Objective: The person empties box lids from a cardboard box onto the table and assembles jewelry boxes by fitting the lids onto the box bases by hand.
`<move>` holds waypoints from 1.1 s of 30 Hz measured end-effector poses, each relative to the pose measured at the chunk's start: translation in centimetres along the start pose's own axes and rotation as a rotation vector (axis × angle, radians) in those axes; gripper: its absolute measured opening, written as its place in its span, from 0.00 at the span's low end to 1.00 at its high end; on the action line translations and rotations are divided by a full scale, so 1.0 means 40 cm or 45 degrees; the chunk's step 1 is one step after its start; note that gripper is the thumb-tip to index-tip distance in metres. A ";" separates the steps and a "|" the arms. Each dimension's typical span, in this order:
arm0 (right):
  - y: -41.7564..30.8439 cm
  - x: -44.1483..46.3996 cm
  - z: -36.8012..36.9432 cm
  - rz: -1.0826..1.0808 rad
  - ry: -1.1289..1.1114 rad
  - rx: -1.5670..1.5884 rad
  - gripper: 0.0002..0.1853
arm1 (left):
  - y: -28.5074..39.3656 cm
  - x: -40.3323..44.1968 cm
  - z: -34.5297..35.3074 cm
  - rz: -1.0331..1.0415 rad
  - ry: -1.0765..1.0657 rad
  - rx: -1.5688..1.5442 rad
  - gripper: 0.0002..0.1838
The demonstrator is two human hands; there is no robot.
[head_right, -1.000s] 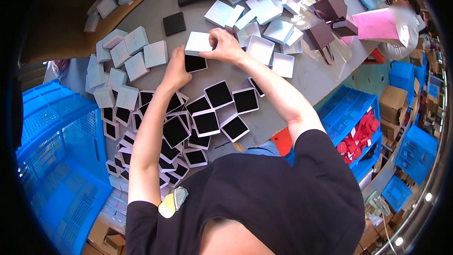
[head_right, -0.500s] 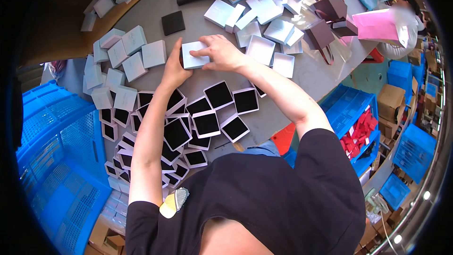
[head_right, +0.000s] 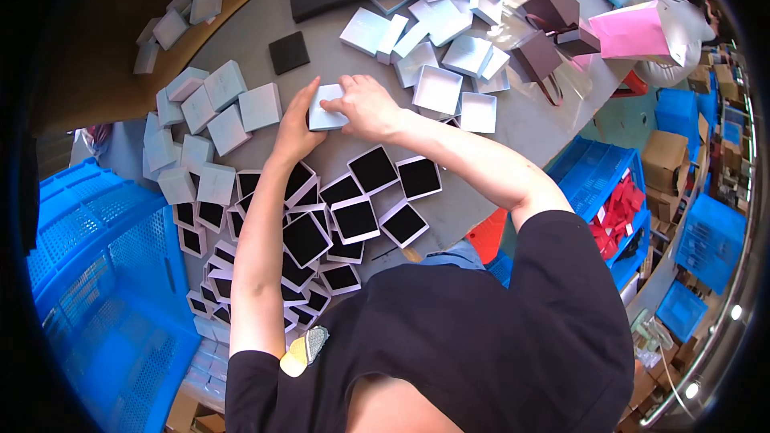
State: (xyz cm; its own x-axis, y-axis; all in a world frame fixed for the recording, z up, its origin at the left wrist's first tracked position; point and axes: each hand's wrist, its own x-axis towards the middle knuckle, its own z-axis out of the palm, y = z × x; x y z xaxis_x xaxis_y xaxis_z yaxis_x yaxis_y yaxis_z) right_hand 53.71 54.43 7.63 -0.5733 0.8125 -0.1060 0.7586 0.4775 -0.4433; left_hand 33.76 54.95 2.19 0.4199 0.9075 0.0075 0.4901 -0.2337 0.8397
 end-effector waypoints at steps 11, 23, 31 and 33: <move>0.032 -0.048 0.006 -0.122 0.203 0.073 0.33 | -0.020 -0.004 0.007 -0.179 -0.026 -0.092 0.60; 0.031 -0.035 0.016 -0.153 0.145 0.008 0.36 | -0.031 -0.017 0.013 -0.195 0.011 -0.101 0.61; 0.007 -0.027 0.032 -0.088 0.064 -0.136 0.36 | 0.021 -0.025 -0.009 -0.069 -0.042 -0.013 0.45; 0.015 -0.044 0.061 -0.103 0.144 -0.074 0.37 | 0.000 -0.027 0.001 0.005 -0.034 0.039 0.34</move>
State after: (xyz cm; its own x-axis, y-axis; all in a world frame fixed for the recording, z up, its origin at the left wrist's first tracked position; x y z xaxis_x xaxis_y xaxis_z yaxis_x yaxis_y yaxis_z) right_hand 54.43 52.47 5.37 -0.5970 0.8016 0.0303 0.7302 0.5587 -0.3933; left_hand 33.32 53.96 2.15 0.4417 0.8971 -0.0040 0.5115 -0.2482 0.8226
